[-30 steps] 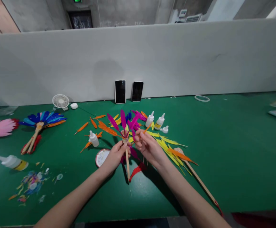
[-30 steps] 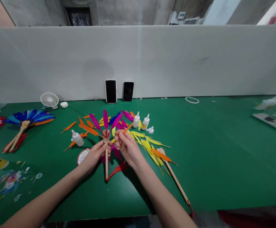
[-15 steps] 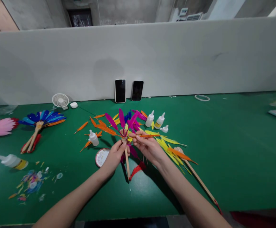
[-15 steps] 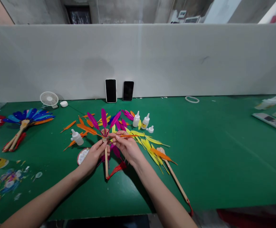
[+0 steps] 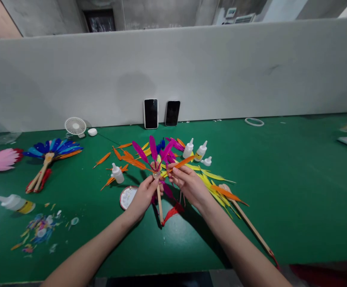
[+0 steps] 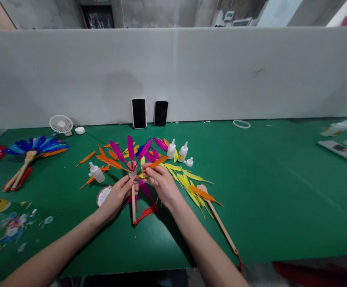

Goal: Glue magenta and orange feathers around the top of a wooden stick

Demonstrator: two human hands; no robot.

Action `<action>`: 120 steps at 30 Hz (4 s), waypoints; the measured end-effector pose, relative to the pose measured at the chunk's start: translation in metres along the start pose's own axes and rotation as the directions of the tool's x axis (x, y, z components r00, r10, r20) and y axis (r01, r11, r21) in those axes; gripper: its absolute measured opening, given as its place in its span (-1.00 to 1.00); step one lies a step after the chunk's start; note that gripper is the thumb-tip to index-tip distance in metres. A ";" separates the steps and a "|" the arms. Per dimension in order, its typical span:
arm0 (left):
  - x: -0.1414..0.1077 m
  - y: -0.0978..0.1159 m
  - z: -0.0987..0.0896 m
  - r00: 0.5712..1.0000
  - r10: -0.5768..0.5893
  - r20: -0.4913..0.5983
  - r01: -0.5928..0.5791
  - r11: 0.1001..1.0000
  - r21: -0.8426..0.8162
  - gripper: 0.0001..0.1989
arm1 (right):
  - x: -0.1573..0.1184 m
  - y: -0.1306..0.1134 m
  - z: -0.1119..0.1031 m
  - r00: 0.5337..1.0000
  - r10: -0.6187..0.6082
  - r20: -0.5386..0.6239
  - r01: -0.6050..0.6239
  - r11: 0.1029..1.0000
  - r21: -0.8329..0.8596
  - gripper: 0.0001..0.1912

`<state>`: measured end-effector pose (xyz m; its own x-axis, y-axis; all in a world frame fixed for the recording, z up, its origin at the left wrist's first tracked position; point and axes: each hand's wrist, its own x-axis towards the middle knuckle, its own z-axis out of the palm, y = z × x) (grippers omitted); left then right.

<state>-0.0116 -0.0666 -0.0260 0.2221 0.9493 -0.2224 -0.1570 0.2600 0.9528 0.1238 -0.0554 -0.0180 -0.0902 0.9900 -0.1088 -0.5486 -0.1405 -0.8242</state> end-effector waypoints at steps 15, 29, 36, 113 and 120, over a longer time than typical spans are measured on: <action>-0.001 -0.001 0.001 0.999 -0.013 0.035 0.011 0.999 0.043 -0.68 | 0.002 0.006 0.000 0.976 -0.146 -0.162 0.122 0.981 -0.148 -0.73; -0.004 0.000 0.000 0.997 -0.043 0.070 0.039 0.997 0.060 -0.70 | 0.004 0.008 -0.002 0.942 -0.250 -0.223 0.200 0.954 -0.224 -0.74; -0.004 0.000 0.000 0.996 -0.034 0.079 0.029 0.997 0.065 -0.69 | 0.002 0.008 -0.001 0.938 -0.255 -0.235 0.191 0.946 -0.262 -0.74; -0.003 -0.005 -0.001 0.996 -0.009 0.093 0.002 0.997 0.080 -0.59 | 0.001 0.018 0.001 0.973 -0.218 -0.070 0.183 0.924 -0.336 -0.74; -0.004 -0.004 0.000 0.995 -0.008 0.104 -0.002 0.996 0.089 -0.61 | 0.001 0.020 0.003 0.968 -0.231 -0.098 0.183 0.917 -0.355 -0.74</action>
<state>-0.0120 -0.0711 -0.0293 0.3218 0.9239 -0.2070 -0.0712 0.2416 0.9678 0.1105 -0.0572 -0.0327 0.1209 0.9922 0.0307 -0.2241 0.0574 -0.9729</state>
